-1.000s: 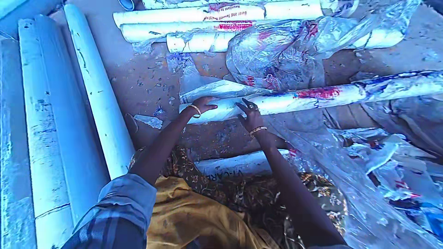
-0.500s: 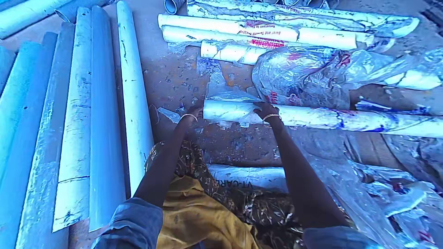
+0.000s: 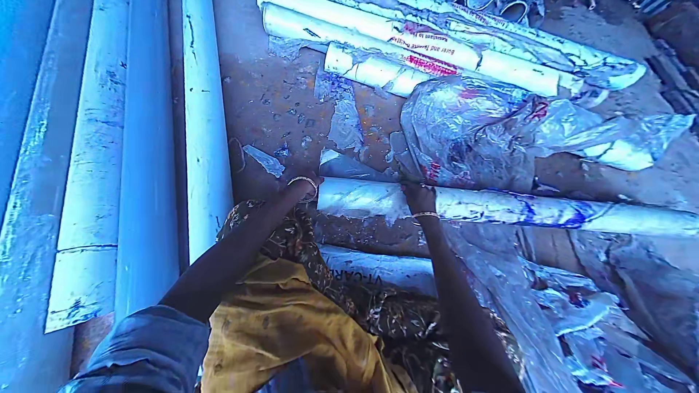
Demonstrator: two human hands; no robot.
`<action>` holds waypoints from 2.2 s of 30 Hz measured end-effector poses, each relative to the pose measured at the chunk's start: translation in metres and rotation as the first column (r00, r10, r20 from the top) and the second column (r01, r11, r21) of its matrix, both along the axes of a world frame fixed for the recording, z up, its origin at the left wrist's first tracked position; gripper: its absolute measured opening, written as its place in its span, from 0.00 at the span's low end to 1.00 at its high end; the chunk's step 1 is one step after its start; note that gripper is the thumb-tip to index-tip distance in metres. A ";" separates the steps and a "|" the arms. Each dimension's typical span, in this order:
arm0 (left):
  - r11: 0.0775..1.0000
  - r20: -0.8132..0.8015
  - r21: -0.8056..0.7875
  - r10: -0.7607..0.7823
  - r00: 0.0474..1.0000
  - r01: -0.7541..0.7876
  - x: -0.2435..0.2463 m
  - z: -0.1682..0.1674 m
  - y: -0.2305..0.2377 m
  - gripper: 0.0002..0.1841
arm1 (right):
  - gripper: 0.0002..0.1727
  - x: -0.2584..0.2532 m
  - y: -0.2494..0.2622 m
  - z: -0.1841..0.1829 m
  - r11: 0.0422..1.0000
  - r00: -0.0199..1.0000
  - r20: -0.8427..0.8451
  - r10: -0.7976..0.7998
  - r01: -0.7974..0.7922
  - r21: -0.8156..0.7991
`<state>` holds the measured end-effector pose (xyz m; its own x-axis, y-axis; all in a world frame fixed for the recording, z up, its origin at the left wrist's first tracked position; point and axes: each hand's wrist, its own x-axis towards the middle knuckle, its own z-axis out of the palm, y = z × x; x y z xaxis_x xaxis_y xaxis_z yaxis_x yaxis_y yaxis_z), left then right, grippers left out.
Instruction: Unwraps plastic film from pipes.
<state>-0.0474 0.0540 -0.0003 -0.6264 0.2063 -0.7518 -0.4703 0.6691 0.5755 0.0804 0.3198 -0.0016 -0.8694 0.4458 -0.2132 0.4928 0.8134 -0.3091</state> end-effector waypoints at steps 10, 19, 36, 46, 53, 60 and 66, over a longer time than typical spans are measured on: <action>0.843 -0.220 -0.368 -0.489 0.844 0.392 0.007 0.034 -0.005 0.24 | 0.15 0.041 -0.015 -0.016 0.999 0.940 -0.339 -0.038 0.042 0.003; 0.646 -0.694 0.026 -0.537 0.479 0.763 0.078 0.026 0.083 0.12 | 0.09 0.134 -0.039 -0.054 0.995 0.734 -0.677 -0.052 0.099 0.031; 0.457 -0.284 -0.444 -0.887 0.363 0.771 0.097 0.041 0.257 0.24 | 0.12 0.125 -0.050 -0.035 0.952 0.774 -0.554 -0.306 0.264 -0.157; 0.270 -0.336 -0.494 -0.936 0.105 0.826 0.093 0.039 0.271 0.13 | 0.10 0.123 -0.062 -0.046 0.954 0.729 -0.635 -0.256 0.295 -0.045; 0.415 -0.369 -0.438 -0.892 0.262 0.798 0.089 0.028 0.254 0.18 | 0.10 0.124 -0.036 -0.018 0.920 0.671 -0.630 -0.391 0.276 -0.277; 0.386 -0.316 -0.491 -0.914 0.254 0.781 0.105 0.037 0.251 0.18 | 0.10 0.149 0.001 0.006 0.694 0.469 -0.538 -0.700 0.270 -0.667; 0.326 -0.399 -0.548 -0.911 0.101 0.770 0.111 0.031 0.245 0.14 | 0.13 0.307 0.029 0.081 0.756 0.370 -0.671 -0.642 0.446 -0.478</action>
<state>0.0638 0.2989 0.0308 -0.3779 0.8275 -0.4153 0.8301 0.5014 0.2438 0.3877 0.3487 0.0790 -0.2964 0.9219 0.2495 0.2938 0.3366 -0.8946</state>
